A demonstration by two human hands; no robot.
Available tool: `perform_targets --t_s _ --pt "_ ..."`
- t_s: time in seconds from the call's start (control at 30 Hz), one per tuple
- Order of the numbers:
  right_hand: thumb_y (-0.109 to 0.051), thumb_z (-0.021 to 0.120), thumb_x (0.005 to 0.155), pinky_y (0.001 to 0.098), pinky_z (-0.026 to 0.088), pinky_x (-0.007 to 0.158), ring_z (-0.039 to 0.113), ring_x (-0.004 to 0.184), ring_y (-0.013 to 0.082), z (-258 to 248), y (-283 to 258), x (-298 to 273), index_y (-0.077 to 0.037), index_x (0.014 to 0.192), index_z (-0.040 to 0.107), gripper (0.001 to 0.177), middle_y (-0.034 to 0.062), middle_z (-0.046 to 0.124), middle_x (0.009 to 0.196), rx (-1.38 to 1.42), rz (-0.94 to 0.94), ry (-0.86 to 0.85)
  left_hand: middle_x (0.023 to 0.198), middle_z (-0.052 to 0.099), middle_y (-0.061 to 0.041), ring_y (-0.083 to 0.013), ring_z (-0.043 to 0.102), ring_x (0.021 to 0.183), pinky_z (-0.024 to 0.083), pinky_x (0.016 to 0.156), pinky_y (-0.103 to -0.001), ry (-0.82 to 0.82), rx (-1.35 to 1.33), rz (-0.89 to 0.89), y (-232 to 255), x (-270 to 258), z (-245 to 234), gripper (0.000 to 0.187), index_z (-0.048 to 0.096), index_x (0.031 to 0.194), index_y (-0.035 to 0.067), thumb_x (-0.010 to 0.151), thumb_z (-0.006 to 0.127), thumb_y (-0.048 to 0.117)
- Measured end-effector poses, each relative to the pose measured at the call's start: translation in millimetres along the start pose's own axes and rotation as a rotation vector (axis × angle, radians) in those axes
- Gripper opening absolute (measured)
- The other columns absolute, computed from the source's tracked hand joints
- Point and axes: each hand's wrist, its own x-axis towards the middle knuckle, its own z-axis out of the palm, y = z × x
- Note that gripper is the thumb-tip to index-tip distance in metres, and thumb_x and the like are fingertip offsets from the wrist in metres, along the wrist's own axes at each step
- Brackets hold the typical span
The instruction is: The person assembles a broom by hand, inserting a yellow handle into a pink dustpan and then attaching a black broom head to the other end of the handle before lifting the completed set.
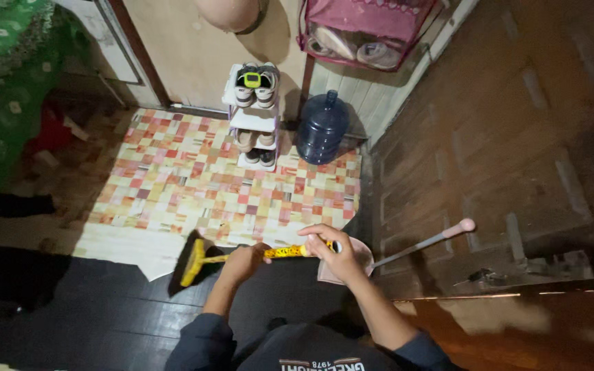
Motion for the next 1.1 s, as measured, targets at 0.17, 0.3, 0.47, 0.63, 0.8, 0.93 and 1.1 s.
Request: perform_targets --t_s 0.17,0.3,0.47,0.63,0.8,0.93,1.1 --pt "-0.002 0.057 0.099 0.0250 0.048 0.068 0.055 0.070 0.0060 -42 -79 -28 0.000 0.112 0.073 0.020 0.0003 0.060 0.076 -0.028 -0.052 0.004 0.099 0.077 -0.014 -0.0361 0.073 0.092 0.056 0.076 -0.046 -0.022 -0.076 0.400 72 28 22 0.042 0.074 0.113 0.017 0.080 0.079 0.041" --pt "0.003 0.060 0.097 0.0375 0.045 0.110 0.064 0.081 0.0108 -69 -124 -56 0.001 0.107 0.075 0.018 0.0051 0.072 0.088 -0.326 -0.212 0.049 0.096 0.077 -0.011 -0.0331 0.074 0.089 0.057 0.075 -0.044 -0.116 -0.136 0.429 139 32 47 0.041 0.072 0.117 0.018 0.084 0.076 0.043" --pt "0.005 0.062 0.093 0.0459 0.045 0.109 0.073 0.090 0.0172 -76 -160 -77 -0.003 0.104 0.077 0.020 0.0082 0.080 0.096 -0.433 -0.326 -0.063 0.105 0.076 -0.009 -0.0327 0.074 0.091 0.057 0.079 -0.043 -0.153 -0.170 0.542 197 29 60 0.037 0.070 0.122 0.020 0.091 0.073 0.039" --pt "0.008 0.062 0.091 0.0536 0.042 0.110 0.076 0.086 0.0205 -90 -185 -88 -0.002 0.103 0.073 0.019 0.0111 0.080 0.093 -0.355 -0.478 -0.129 0.114 0.076 -0.006 -0.0273 0.069 0.115 0.034 0.114 -0.055 0.045 -0.116 0.722 240 17 65 0.040 0.070 0.121 0.019 0.082 0.075 0.027" --pt "0.009 0.063 0.086 0.0577 0.044 0.111 0.062 0.065 0.0138 -118 -191 -100 -0.003 0.099 0.073 0.019 0.0052 0.069 0.075 -0.208 -0.566 -0.085 0.107 0.077 -0.003 -0.0260 0.066 0.116 0.021 0.123 -0.061 0.114 -0.026 0.723 253 10 52 0.039 0.072 0.117 0.019 0.081 0.077 0.030" --pt "0.008 0.060 0.088 0.0590 0.041 0.113 0.058 0.063 0.0117 -125 -176 -98 -0.002 0.099 0.071 0.019 0.0028 0.064 0.071 -0.006 -0.601 -0.066 0.101 0.075 -0.005 -0.0257 0.069 0.102 0.023 0.120 -0.060 0.106 -0.028 0.607 243 -6 23 0.040 0.072 0.114 0.017 0.082 0.079 0.040" --pt "0.005 0.059 0.094 0.0574 0.040 0.114 0.060 0.066 0.0136 -111 -141 -76 -0.002 0.100 0.069 0.014 0.0032 0.063 0.074 0.156 -0.500 -0.033 0.099 0.077 -0.004 -0.0259 0.071 0.101 0.037 0.111 -0.055 0.232 0.012 0.527 199 -18 -20 0.034 0.075 0.108 0.017 0.084 0.077 0.041"
